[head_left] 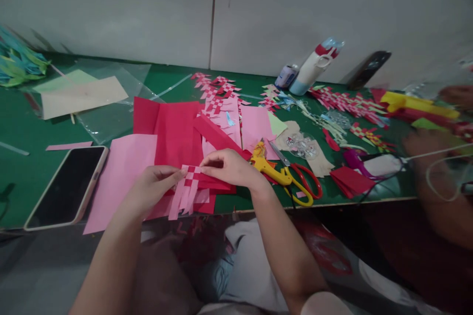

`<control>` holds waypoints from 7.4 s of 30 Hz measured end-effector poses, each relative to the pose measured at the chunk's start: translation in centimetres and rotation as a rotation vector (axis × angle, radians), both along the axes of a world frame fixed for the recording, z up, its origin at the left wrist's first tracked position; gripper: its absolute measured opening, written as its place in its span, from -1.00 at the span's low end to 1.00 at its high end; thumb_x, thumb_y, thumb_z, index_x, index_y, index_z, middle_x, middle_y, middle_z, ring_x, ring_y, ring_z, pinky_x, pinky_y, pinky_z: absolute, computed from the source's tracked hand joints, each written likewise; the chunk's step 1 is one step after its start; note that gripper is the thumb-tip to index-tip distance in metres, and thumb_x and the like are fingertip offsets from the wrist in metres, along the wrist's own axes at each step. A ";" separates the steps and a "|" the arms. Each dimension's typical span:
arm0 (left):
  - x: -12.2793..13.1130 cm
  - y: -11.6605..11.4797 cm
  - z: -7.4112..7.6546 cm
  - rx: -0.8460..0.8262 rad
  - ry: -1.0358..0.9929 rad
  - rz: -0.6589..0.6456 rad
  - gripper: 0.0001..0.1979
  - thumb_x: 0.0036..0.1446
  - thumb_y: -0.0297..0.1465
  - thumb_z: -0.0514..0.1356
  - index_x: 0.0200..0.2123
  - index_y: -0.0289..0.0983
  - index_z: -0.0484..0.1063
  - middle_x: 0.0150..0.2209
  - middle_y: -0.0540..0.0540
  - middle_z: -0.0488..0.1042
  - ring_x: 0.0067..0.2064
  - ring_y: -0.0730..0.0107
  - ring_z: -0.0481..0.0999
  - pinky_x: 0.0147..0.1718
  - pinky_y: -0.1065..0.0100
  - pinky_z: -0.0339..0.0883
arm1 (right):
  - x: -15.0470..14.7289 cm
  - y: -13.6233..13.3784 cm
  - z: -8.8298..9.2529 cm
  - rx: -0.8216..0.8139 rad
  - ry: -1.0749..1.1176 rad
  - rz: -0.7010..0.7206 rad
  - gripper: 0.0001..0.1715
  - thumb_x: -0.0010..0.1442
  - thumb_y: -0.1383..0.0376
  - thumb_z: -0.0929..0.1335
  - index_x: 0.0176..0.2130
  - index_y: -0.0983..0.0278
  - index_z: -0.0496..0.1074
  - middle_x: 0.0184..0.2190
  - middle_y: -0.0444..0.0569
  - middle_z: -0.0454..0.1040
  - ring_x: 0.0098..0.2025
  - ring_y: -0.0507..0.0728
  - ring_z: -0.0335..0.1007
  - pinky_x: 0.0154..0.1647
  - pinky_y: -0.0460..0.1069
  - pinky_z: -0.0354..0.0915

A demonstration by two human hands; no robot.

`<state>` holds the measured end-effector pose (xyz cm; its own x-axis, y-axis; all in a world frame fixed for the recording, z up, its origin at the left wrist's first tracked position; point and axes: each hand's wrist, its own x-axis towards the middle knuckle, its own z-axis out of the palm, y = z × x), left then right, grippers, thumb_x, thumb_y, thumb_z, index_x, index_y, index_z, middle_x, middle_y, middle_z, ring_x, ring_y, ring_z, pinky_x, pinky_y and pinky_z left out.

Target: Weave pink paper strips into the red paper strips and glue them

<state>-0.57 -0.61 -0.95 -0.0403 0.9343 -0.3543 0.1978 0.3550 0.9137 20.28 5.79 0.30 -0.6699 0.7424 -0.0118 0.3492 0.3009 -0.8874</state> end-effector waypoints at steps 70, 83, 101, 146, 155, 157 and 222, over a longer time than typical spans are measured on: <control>4.0 -7.8 -3.3 0.967 1.048 -0.182 -0.78 0.07 -0.51 0.22 -0.17 -0.25 0.46 -0.18 -0.10 0.57 -0.14 0.23 0.52 -0.03 0.15 0.32 | 0.3 -4.0 -2.6 0.256 -0.280 0.071 -0.53 0.06 0.37 0.42 0.00 0.30 0.44 -0.15 0.02 0.36 -0.04 0.14 0.24 0.06 0.05 0.20; 4.2 -7.7 -3.5 0.945 1.090 -0.264 -0.82 0.12 -0.50 0.17 -0.17 -0.31 0.43 -0.13 -0.17 0.55 -0.11 0.22 0.52 -0.07 0.20 0.37 | 0.9 -4.2 -1.9 0.266 -0.257 0.119 -0.39 0.06 0.55 0.25 0.11 0.32 0.32 -0.10 0.06 0.34 0.00 0.13 0.22 0.07 0.03 0.19; 4.0 -7.6 -3.6 0.873 1.026 -0.226 -0.83 0.15 -0.48 0.13 -0.16 -0.28 0.39 -0.13 -0.17 0.54 -0.13 0.24 0.51 -0.11 0.22 0.37 | 0.1 -3.9 -2.1 0.271 -0.295 0.060 -0.45 0.10 0.57 0.16 0.08 0.42 0.30 -0.11 0.12 0.39 -0.03 0.15 0.24 0.08 0.07 0.19; 2.6 -5.0 -1.2 0.654 0.775 -0.284 -0.84 0.18 -0.31 0.10 -0.26 -0.22 0.43 -0.26 -0.07 0.56 -0.22 0.30 0.55 -0.23 0.32 0.39 | -0.3 -3.9 -3.1 0.331 -0.339 0.029 -0.52 0.10 0.32 0.39 0.02 0.40 0.34 -0.13 0.10 0.37 -0.01 0.21 0.24 0.01 0.06 0.20; 2.9 -6.7 -3.0 0.821 0.898 -0.357 -0.86 0.18 -0.46 0.12 -0.19 -0.25 0.41 -0.11 -0.14 0.54 -0.01 0.25 0.49 -0.02 0.22 0.35 | 0.1 -4.0 -2.6 0.310 -0.315 0.061 -0.57 0.22 0.40 0.27 0.09 0.38 0.34 -0.14 0.10 0.37 -0.02 0.17 0.24 0.05 0.05 0.18; 3.1 -6.9 -2.9 0.869 0.955 -0.374 -0.85 0.16 -0.48 0.14 -0.18 -0.25 0.42 -0.08 -0.16 0.53 0.00 0.21 0.48 0.01 0.18 0.33 | 0.0 -4.0 -2.6 0.314 -0.305 0.044 -0.61 0.25 0.40 0.24 0.06 0.38 0.36 -0.17 0.09 0.38 -0.02 0.16 0.25 0.05 0.05 0.18; 2.3 -2.1 0.4 -0.245 -0.321 0.010 -0.69 -0.35 -0.30 0.47 -0.50 -0.32 0.52 -0.53 -0.05 0.52 -0.47 0.44 0.50 -0.41 0.41 0.43 | 0.3 0.8 1.6 0.018 -0.094 -0.192 -0.76 0.13 0.19 0.32 -0.44 0.30 0.42 -0.44 -0.11 0.47 -0.37 0.02 0.36 -0.30 -0.06 0.20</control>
